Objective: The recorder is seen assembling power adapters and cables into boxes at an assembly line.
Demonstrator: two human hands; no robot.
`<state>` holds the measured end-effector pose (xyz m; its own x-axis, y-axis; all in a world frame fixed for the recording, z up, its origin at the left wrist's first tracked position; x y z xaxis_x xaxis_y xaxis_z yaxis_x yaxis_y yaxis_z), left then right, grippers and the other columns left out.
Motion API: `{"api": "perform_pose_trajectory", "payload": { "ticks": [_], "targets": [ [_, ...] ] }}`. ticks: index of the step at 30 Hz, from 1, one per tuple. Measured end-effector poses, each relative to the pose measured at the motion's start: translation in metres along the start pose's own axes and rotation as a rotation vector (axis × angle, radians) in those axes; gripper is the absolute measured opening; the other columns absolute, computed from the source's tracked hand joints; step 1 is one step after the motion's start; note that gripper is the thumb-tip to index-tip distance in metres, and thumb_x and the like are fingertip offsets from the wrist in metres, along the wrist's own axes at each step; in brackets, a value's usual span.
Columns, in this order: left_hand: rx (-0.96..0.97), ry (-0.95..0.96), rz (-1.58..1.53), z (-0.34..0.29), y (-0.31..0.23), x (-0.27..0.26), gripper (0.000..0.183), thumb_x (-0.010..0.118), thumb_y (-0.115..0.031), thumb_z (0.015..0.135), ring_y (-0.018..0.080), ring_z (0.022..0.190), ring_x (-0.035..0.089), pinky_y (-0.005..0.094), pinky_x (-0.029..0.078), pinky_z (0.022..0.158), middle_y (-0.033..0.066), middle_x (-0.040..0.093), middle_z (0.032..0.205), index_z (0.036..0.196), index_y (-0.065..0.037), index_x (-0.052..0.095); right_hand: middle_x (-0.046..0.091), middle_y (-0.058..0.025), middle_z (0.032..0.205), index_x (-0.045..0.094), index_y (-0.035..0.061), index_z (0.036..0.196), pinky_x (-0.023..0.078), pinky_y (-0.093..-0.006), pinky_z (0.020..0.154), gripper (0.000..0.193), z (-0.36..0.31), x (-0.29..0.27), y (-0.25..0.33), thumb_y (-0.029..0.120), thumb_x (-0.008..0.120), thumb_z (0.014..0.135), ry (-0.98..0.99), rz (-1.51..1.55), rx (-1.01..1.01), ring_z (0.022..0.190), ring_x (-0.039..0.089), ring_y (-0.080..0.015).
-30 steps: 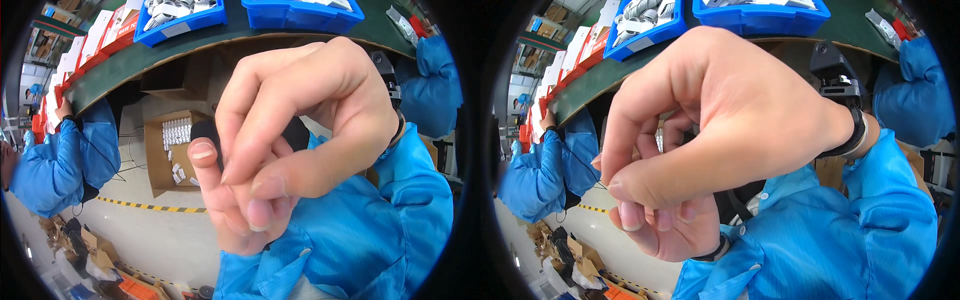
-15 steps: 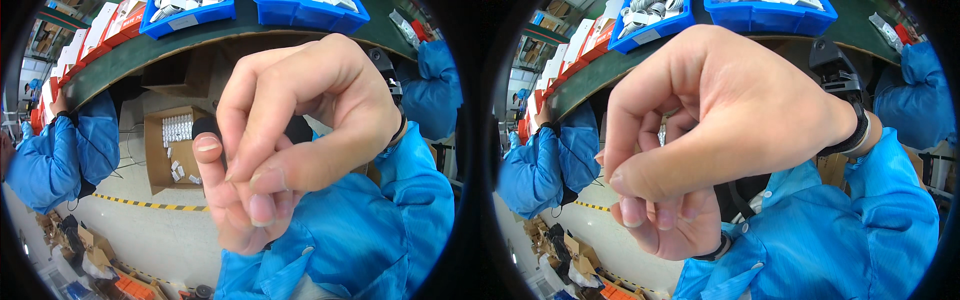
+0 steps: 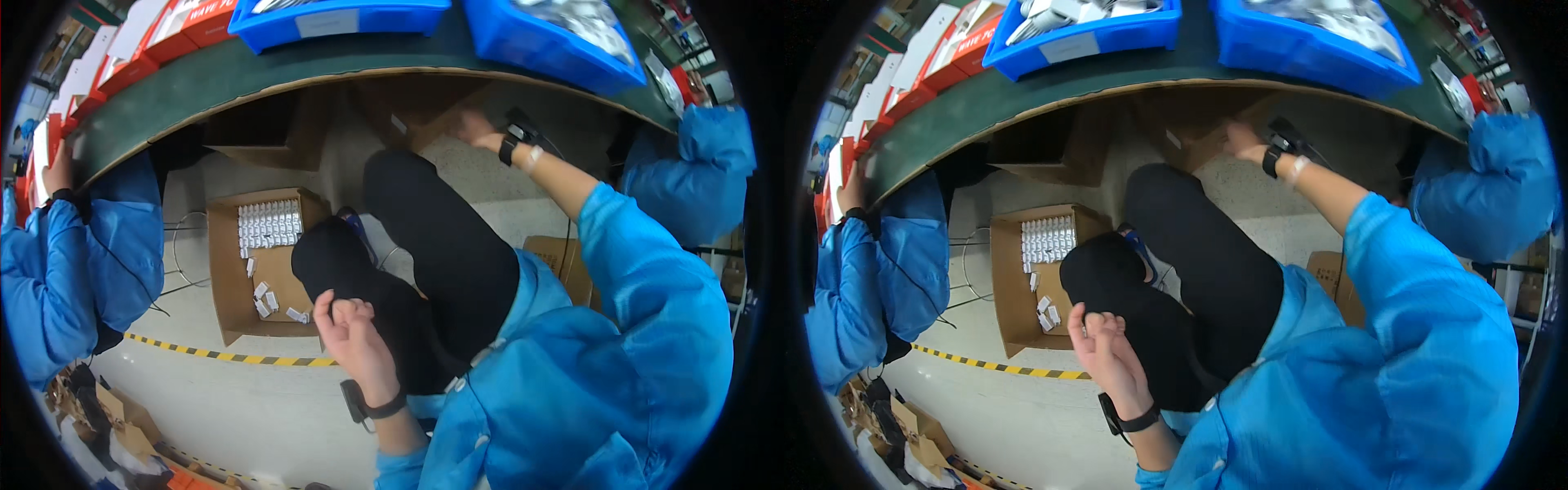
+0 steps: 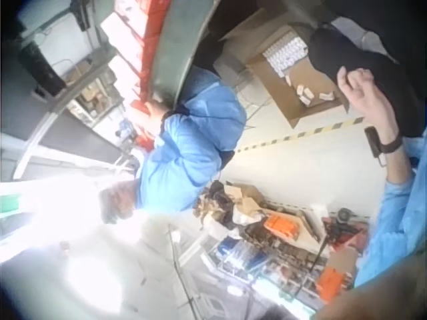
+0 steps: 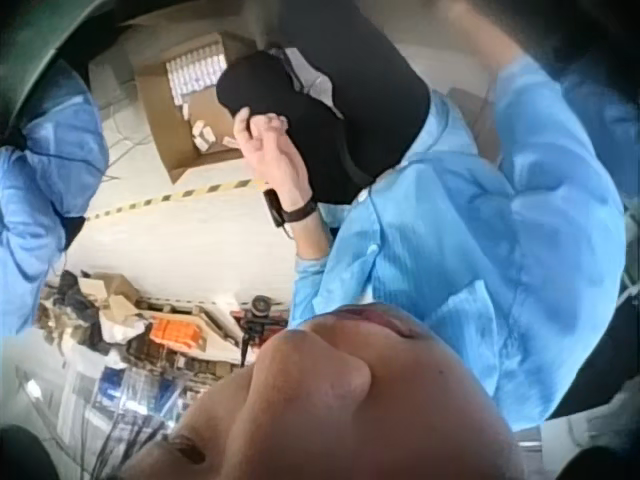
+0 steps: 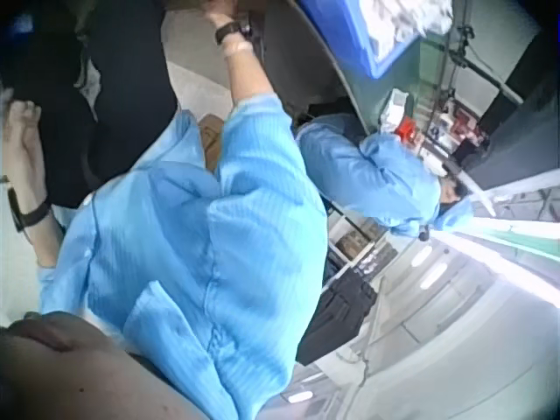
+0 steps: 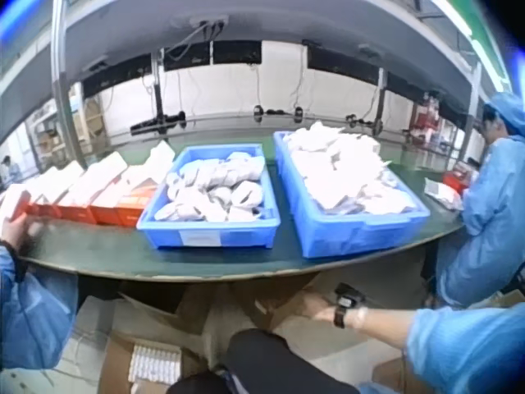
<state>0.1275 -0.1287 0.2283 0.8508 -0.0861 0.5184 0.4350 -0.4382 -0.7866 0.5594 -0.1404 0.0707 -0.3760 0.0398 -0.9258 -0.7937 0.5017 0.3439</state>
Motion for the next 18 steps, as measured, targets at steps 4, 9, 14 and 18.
{"api": "perform_pose_trajectory", "payload": {
  "ticks": [4, 9, 14, 18],
  "targets": [
    [-0.102, 0.042, 0.308, 0.043, 0.036, 0.002, 0.039, 0.048, 0.006, 0.089, 0.0109, 0.089, 0.054, 0.0247, 0.045, 0.082, 0.006, 0.059, 0.103, 0.128, -0.003, 0.046, 0.066, -0.0196, 0.101, 0.061, 0.0043, 0.118, 0.051, -0.0452, 0.083, 0.047, 0.096, -0.014, 0.008, 0.033, 0.065, 0.081, -0.391, -0.276, -0.479, 0.096, 0.064, -0.0326],
    [-0.319, 0.213, 0.329, 0.093, 0.076, 0.024, 0.021, 0.052, -0.003, 0.095, 0.0103, 0.098, 0.054, 0.0245, 0.042, 0.089, 0.0037, 0.06, 0.106, 0.115, -0.005, 0.055, 0.067, -0.0195, 0.098, 0.063, 0.0042, 0.113, 0.052, -0.0449, 0.081, 0.043, 0.136, 0.021, -0.011, 0.032, 0.064, 0.08, 0.015, -0.342, -0.215, 0.093, 0.064, -0.0327],
    [-0.333, 0.179, 0.449, 0.111, 0.08, 0.02, 0.015, 0.055, -0.008, 0.095, 0.0103, 0.089, 0.056, 0.0242, 0.045, 0.083, 0.0037, 0.06, 0.102, 0.11, -0.003, 0.056, 0.067, -0.0194, 0.095, 0.064, 0.0041, 0.109, 0.052, -0.0446, 0.079, 0.04, 0.142, 0.029, -0.026, 0.031, 0.064, 0.079, 0.09, -0.334, -0.163, 0.09, 0.065, -0.0328],
    [-0.344, 0.281, 0.442, 0.105, 0.088, 0.017, 0.01, 0.055, -0.008, 0.097, 0.0077, 0.094, 0.054, 0.023, 0.043, 0.085, 0.0009, 0.06, 0.1, 0.106, -0.004, 0.058, 0.067, -0.0193, 0.092, 0.065, 0.0041, 0.106, 0.053, -0.0444, 0.077, 0.038, 0.147, 0.024, -0.059, 0.03, 0.064, 0.079, 0.083, -0.352, -0.104, 0.088, 0.065, -0.0329]
  ]
}}
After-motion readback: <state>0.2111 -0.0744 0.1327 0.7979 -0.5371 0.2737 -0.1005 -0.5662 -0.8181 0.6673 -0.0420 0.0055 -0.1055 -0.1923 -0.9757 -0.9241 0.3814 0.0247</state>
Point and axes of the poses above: each hand's wrist, its own z-axis towards the middle knuckle, its own x-axis out of the palm, y = z × x, the point moved 3 cm from there along z, towards the middle knuckle
